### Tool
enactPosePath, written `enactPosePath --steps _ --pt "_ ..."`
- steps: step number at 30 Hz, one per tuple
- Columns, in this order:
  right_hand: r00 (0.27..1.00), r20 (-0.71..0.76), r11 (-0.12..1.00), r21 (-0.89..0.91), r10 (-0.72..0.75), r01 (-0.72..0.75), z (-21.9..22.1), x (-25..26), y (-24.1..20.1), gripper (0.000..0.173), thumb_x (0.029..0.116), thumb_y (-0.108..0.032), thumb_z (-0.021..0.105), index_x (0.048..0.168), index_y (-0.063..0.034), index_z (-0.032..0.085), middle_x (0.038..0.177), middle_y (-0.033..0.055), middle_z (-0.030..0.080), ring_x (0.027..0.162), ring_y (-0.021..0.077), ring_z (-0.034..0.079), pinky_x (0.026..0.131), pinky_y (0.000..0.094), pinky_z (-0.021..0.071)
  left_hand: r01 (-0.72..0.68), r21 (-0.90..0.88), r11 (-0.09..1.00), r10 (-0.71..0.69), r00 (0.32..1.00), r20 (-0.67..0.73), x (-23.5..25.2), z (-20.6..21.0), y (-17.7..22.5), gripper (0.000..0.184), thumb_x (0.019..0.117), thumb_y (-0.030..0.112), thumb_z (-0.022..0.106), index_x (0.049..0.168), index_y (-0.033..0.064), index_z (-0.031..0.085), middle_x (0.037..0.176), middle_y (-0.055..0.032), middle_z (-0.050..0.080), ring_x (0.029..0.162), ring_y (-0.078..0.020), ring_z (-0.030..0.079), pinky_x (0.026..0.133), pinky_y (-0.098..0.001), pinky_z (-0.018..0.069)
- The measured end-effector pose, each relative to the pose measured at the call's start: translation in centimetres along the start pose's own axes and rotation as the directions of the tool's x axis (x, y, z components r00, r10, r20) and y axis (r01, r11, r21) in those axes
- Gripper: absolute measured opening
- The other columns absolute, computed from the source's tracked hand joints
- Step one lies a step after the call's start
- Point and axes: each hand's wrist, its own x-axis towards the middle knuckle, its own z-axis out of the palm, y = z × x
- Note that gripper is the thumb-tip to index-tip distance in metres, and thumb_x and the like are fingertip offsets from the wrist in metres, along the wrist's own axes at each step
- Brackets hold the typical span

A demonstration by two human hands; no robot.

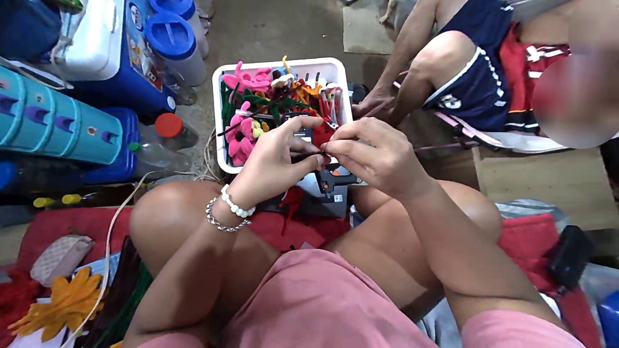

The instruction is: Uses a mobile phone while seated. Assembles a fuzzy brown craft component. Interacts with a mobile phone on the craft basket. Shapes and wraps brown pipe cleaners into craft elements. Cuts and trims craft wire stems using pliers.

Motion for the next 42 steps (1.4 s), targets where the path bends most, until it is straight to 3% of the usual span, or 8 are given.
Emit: enactPosePath --steps 7,13,19,24,33,36,39,42 --pt "0.999 -0.034 0.999 -0.035 0.015 -0.017 0.0 0.0 -0.1 0.013 0.0972 -0.009 0.066 0.100 -0.0039 0.078 0.099 0.0144 0.073 0.097 0.0263 0.069 0.088 0.0387 0.0551 -0.074 0.074 0.995 0.075 0.997 -0.015 0.3 0.4 -0.2 0.052 0.0909 -0.005 0.068 0.140 0.0013 0.052 0.094 -0.0058 0.076 0.076 -0.0100 0.074 0.070 -0.0229 0.0627" --pt "0.981 -0.132 0.982 -0.109 0.139 -0.154 1.3 0.1 -1.3 0.011 0.0959 -0.008 0.069 0.099 -0.0030 0.078 0.095 0.0129 0.074 0.091 0.0242 0.070 0.085 0.0397 0.0520 -0.158 0.279 0.947 0.210 0.963 -0.167 0.9 1.7 -1.0 0.059 0.0911 -0.003 0.066 0.147 -0.0002 0.046 0.095 -0.0041 0.077 0.078 -0.0076 0.073 0.069 -0.0234 0.0616" --pt "0.895 -0.149 0.906 0.107 0.421 -0.409 1.0 0.4 -1.3 0.016 0.0976 -0.015 0.069 0.110 -0.0078 0.076 0.109 0.0049 0.075 0.111 0.0238 0.065 0.102 0.0513 0.0428 -0.149 0.090 0.985 0.170 0.938 -0.304 1.2 2.6 -1.5 0.052 0.0940 -0.002 0.065 0.141 0.0049 0.045 0.096 -0.0052 0.075 0.075 -0.0103 0.072 0.066 -0.0236 0.0608" --pt "0.906 -0.153 0.910 0.202 0.395 -0.363 1.1 0.3 -1.5 0.014 0.0962 -0.004 0.068 0.107 -0.0020 0.077 0.103 0.0104 0.072 0.094 0.0129 0.069 0.084 0.0258 0.0584 -0.127 0.043 0.991 0.134 0.940 -0.315 1.0 2.2 -1.4 0.052 0.0951 -0.002 0.066 0.143 0.0044 0.046 0.097 -0.0058 0.075 0.074 -0.0100 0.073 0.066 -0.0226 0.0613" --pt "0.831 -0.163 0.786 0.461 0.531 -0.412 2.7 0.0 -2.3 0.014 0.0903 -0.001 0.073 0.103 -0.0012 0.078 0.101 0.0088 0.067 0.094 0.0091 0.065 0.082 0.0192 0.0565 -0.099 -0.038 0.994 0.081 0.939 -0.336 0.8 2.4 -1.8 0.063 0.0941 -0.005 0.067 0.152 -0.0029 0.041 0.104 -0.0089 0.076 0.080 -0.0095 0.074 0.075 -0.0230 0.0620" --pt "0.787 -0.100 0.655 0.623 0.609 -0.428 3.1 -0.1 -2.4 0.018 0.0894 0.001 0.074 0.107 0.0023 0.076 0.104 0.0085 0.071 0.097 0.0102 0.069 0.086 0.0238 0.0590 -0.003 -0.199 0.980 -0.062 0.945 -0.321 0.7 2.6 -1.7 0.062 0.0954 -0.004 0.066 0.153 0.0047 0.044 0.103 -0.0055 0.075 0.077 -0.0066 0.071 0.073 -0.0202 0.0598" --pt "0.717 -0.003 0.513 0.701 0.697 -0.496 3.0 0.2 -2.4 0.020 0.0911 0.000 0.072 0.111 0.0009 0.070 0.106 0.0077 0.072 0.089 0.0102 0.070 0.081 0.0252 0.0607 0.065 -0.393 0.917 -0.183 0.945 -0.270 1.0 2.5 -1.5 0.046 0.0997 0.001 0.062 0.144 0.0097 0.051 0.106 -0.0041 0.074 0.080 -0.0072 0.071 0.075 -0.0207 0.0590" --pt "0.701 -0.007 0.521 0.674 0.714 -0.524 2.6 0.4 -2.1 0.016 0.0925 -0.004 0.073 0.109 -0.0016 0.073 0.104 0.0066 0.072 0.087 0.0113 0.071 0.077 0.0262 0.0618 0.070 -0.393 0.917 -0.192 0.941 -0.280 1.0 1.8 -1.4 0.027 0.0988 0.001 0.063 0.124 0.0080 0.059 0.107 -0.0030 0.071 0.089 -0.0099 0.072 0.081 -0.0258 0.0619"
